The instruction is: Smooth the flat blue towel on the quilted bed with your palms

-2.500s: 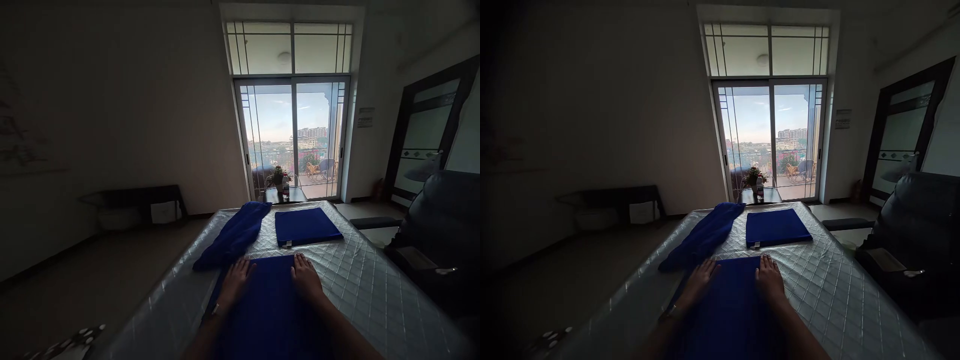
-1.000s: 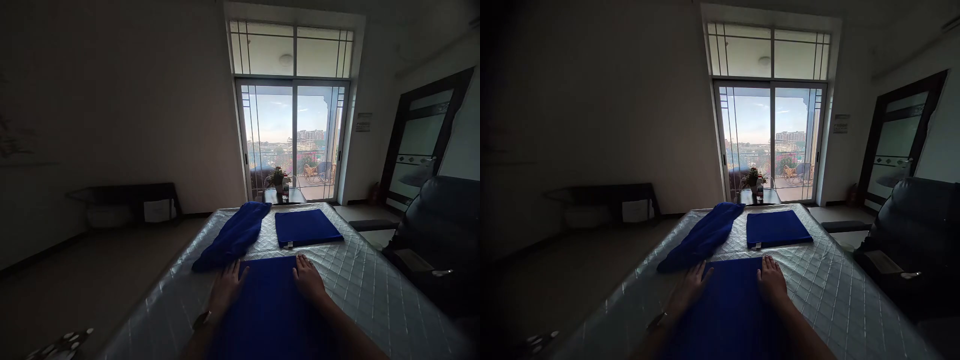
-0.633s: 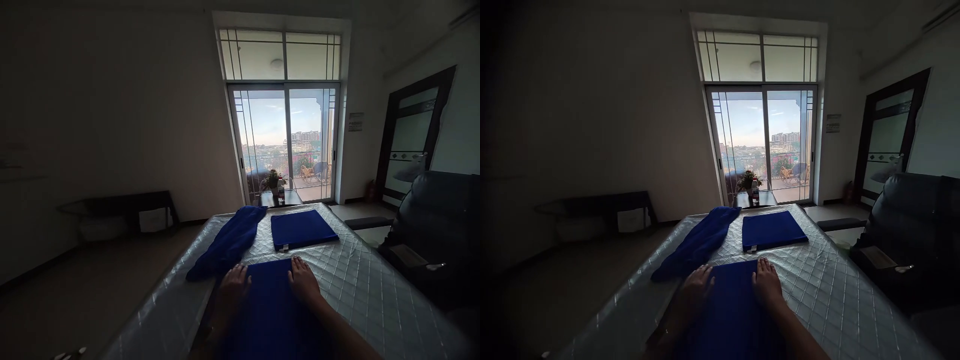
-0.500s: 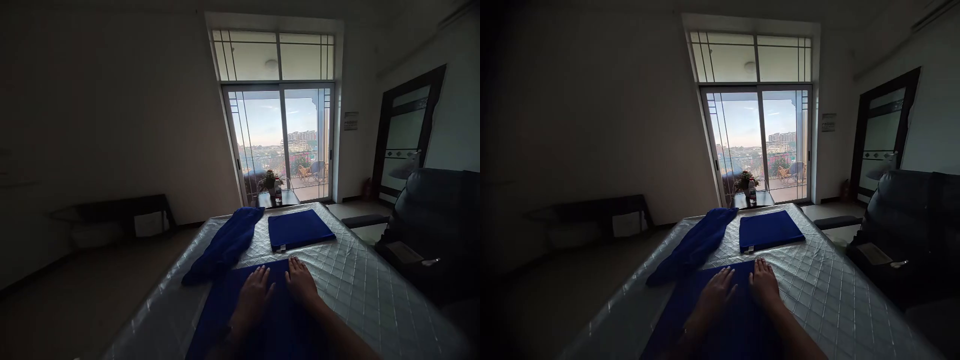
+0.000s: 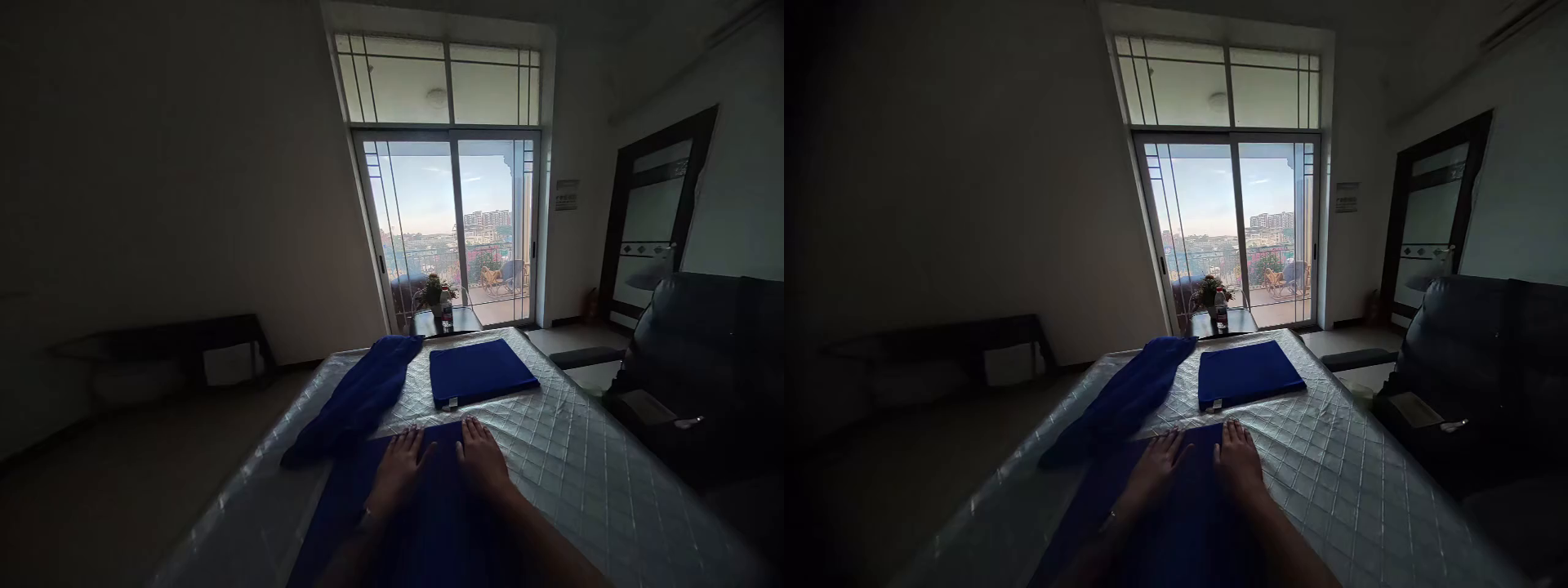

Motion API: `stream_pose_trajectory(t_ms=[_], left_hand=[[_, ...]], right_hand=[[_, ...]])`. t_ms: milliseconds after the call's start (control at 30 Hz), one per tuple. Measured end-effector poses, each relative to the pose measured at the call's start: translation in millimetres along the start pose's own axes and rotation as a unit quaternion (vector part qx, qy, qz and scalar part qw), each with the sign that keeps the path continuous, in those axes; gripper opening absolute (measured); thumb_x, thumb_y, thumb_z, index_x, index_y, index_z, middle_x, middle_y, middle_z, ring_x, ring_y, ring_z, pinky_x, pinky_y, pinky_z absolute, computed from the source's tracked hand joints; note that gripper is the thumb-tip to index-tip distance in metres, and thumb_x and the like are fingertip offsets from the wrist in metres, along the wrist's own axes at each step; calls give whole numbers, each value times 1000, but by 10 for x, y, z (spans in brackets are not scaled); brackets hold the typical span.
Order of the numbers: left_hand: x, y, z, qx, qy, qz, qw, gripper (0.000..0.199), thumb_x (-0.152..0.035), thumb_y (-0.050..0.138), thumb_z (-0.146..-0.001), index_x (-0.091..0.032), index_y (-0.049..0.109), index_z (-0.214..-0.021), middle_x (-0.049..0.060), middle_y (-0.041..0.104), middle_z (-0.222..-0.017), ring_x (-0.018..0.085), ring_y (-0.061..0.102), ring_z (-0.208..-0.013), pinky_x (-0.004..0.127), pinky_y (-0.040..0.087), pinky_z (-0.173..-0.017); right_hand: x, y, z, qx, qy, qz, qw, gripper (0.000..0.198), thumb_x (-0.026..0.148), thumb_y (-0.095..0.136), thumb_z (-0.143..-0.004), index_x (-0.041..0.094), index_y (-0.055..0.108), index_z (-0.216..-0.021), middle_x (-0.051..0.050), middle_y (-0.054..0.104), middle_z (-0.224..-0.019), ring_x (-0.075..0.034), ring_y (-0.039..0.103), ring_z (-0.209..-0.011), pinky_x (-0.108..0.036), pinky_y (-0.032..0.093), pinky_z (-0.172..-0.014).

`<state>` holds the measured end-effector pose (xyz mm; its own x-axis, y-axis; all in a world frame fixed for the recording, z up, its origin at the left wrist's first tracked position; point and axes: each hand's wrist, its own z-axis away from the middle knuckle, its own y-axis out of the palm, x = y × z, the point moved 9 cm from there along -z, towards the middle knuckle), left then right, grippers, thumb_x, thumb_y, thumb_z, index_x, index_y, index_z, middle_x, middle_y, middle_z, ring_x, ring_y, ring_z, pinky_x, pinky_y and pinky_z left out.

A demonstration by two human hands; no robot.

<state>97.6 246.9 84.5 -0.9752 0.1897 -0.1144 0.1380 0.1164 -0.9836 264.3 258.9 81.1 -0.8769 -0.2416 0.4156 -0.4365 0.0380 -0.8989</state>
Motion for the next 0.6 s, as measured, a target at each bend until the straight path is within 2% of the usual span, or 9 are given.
stream_pose_trajectory(t_ms=[133, 233, 333, 600], left_hand=[[617, -128, 253, 45, -76, 6, 996, 85, -69, 15, -98, -12, 32, -158, 13, 30, -168, 30, 25, -156, 50, 20, -128], [882, -225, 392, 36, -105, 7, 994, 89, -72, 14, -96, -11, 26, -160, 14, 25, -169, 31, 24, -156, 51, 22, -126], [976, -247, 447, 26, -122, 12, 992, 91, -75, 15, -94, -13, 24, -161, 13, 24, -170, 31, 24, -157, 50, 22, -125], [968, -273, 463, -2, -124, 17, 992, 88, -73, 16, -96, -14, 31, -159, 12, 31, -168, 30, 29, -155, 50, 22, -125]], right_hand=[[11, -6, 9, 4, -4, 3, 1000, 66, 38, 25, -100, 8, 29, -158, -10, 26, -168, -22, 20, -156, -37, 12, -127], [21, -14, 11, 6, -7, 14, 1000, 67, 39, 25, -100, 7, 29, -158, -10, 26, -168, -22, 19, -156, -37, 11, -127], [32, -18, 8, 8, -7, 28, 1000, 67, 39, 25, -100, 6, 30, -158, -10, 27, -167, -22, 19, -156, -38, 12, -127], [39, 17, -22, 16, -13, 67, 998, 67, 40, 24, -101, 5, 31, -157, -12, 28, -167, -21, 18, -156, -37, 13, -127]])
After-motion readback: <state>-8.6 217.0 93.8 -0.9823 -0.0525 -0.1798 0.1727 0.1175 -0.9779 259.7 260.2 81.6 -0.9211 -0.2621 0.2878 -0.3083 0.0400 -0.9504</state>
